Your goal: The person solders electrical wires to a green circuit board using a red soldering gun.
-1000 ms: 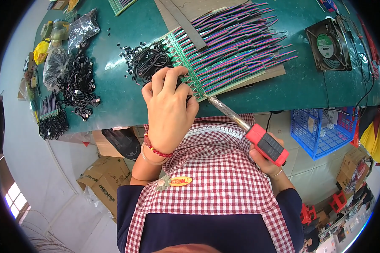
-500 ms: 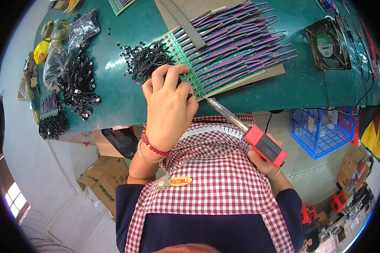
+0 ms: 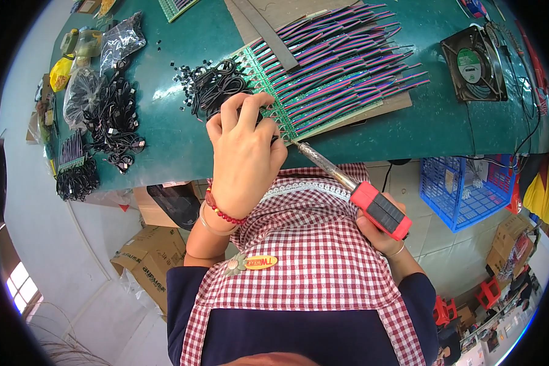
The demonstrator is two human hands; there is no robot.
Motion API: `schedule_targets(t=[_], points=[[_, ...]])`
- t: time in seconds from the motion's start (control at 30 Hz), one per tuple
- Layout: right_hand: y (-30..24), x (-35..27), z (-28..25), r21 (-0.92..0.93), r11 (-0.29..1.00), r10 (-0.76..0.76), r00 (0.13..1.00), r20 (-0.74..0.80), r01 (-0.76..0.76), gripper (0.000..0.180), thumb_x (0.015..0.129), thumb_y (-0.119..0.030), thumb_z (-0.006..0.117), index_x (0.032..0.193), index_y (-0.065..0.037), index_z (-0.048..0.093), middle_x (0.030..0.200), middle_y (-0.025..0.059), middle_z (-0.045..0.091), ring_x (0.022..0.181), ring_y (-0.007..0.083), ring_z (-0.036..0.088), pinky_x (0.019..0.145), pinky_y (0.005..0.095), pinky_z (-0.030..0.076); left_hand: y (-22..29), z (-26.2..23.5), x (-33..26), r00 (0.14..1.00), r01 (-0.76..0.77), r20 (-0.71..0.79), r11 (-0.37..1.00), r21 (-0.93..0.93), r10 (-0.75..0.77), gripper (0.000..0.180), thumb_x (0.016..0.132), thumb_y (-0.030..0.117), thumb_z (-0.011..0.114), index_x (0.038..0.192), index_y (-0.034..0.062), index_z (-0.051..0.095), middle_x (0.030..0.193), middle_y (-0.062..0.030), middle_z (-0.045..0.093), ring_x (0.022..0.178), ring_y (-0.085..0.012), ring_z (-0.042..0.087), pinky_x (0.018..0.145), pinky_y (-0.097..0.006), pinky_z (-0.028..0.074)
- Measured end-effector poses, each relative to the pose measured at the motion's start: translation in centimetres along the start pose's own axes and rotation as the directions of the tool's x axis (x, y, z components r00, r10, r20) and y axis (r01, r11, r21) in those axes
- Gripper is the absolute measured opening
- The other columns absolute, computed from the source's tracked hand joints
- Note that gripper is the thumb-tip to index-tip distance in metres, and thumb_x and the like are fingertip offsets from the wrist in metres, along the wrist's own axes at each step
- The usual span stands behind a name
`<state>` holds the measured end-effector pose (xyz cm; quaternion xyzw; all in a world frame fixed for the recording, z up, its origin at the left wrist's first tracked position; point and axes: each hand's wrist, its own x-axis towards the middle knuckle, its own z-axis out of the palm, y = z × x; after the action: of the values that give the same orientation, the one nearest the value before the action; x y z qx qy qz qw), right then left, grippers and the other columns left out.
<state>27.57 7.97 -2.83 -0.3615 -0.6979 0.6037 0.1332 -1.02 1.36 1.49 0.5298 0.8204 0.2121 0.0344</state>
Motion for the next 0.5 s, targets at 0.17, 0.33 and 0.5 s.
schedule_targets(t=[0.17,0.33,0.5], points=[[-0.47,-0.34,-0.16,0.112,0.993,0.050,0.998,-0.045,-0.045,0.013,0.066,-0.003,0.066,0.078,-0.001,0.062,0.072,0.0088,0.060,0.062,0.0213,0.058,0.056,0.0301,0.045,0.05,-0.02,-0.08,1.000,-0.003,0.005,1.000,-0.006,0.003,0.007,0.061,0.006,0.061,0.067,0.0018,0.059,0.109,-0.0037,0.053,0.108,-0.0253,0.043,0.086,-0.039,0.032],[0.03,-0.17,-0.36,-0.005,1.000,0.003,1.000,0.016,-0.003,0.012,0.066,-0.002,0.065,0.078,0.000,0.062,0.072,0.0088,0.060,0.063,0.0212,0.058,0.056,0.0304,0.045,0.08,-0.12,-0.05,1.000,0.000,0.009,1.000,0.002,0.000,0.007,0.061,0.006,0.061,0.066,0.0019,0.059,0.109,-0.0036,0.053,0.108,-0.0249,0.044,0.086,-0.039,0.032],[-0.07,0.07,-0.43,-0.093,0.996,0.001,0.999,0.040,0.003,0.012,0.066,-0.001,0.064,0.078,0.000,0.062,0.072,0.0087,0.060,0.065,0.0213,0.058,0.058,0.0309,0.045,0.04,0.04,0.00,1.000,0.006,0.005,1.000,0.011,-0.006,0.007,0.062,0.006,0.061,0.067,0.0020,0.059,0.109,-0.0035,0.054,0.107,-0.0248,0.044,0.086,-0.039,0.032]])
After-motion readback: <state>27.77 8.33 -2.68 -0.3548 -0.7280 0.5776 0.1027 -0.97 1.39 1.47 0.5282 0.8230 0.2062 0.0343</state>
